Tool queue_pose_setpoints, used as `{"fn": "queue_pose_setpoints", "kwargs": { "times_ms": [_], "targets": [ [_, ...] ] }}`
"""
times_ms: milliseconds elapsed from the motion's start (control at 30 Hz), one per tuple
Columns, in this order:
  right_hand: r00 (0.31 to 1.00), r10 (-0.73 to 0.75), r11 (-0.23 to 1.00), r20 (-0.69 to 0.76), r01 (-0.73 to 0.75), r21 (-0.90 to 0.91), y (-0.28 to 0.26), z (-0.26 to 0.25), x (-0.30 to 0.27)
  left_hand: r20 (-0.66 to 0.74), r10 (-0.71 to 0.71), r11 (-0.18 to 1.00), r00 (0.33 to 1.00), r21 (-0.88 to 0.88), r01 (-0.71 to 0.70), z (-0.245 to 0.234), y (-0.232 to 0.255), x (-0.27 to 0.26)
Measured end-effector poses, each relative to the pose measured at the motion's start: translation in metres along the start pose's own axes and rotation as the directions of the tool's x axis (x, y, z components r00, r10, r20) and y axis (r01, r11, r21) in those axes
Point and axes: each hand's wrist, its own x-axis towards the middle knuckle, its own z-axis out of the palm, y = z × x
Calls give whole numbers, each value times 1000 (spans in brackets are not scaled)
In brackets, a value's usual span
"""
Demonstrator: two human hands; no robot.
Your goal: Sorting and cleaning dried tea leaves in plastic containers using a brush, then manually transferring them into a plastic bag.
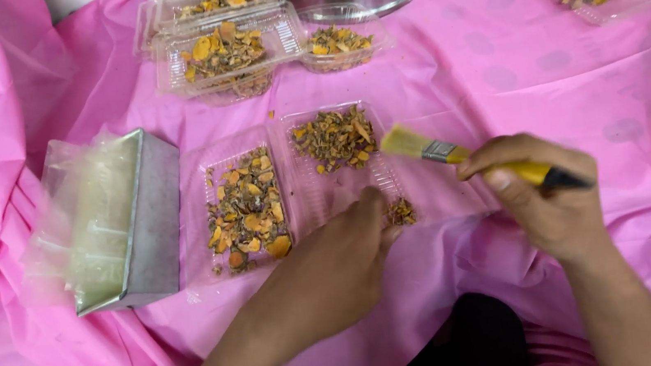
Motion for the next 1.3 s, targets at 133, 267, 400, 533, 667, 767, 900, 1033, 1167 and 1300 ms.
{"fn": "queue_pose_setpoints", "kwargs": {
  "times_ms": [133,267,400,533,667,767,900,1033,1167,1300],
  "targets": [
    [982,-68,979,176,100,-178,8,13,-12,166,-76,994,983,-62,88,-2,7,34],
    [962,-194,930,194,243,-275,33,18,-26,208,-177,980,962,-51,191,-2,11,53],
    [964,-174,969,202,204,-138,20,29,-15,261,-185,982,948,19,186,-2,7,60],
    [962,-172,976,212,195,-95,17,27,-12,249,-206,976,946,115,182,0,5,64],
    [956,-181,981,231,191,-22,16,28,-12,257,-126,989,958,105,102,-3,-5,65],
    [956,-189,978,224,203,-40,18,28,-12,286,-102,995,953,48,92,-9,-8,63],
    [958,-178,979,225,195,-58,20,28,-15,343,136,987,929,30,-156,-16,-29,63],
    [956,-191,975,221,211,-70,21,29,-17,358,162,985,919,-2,-173,-19,-26,64],
    [968,-140,972,209,175,-157,25,29,-21,362,175,980,916,27,-197,-17,-29,67],
    [964,-139,973,225,175,-152,27,30,-21,288,102,953,952,245,-176,-8,-30,71]
  ]
}}
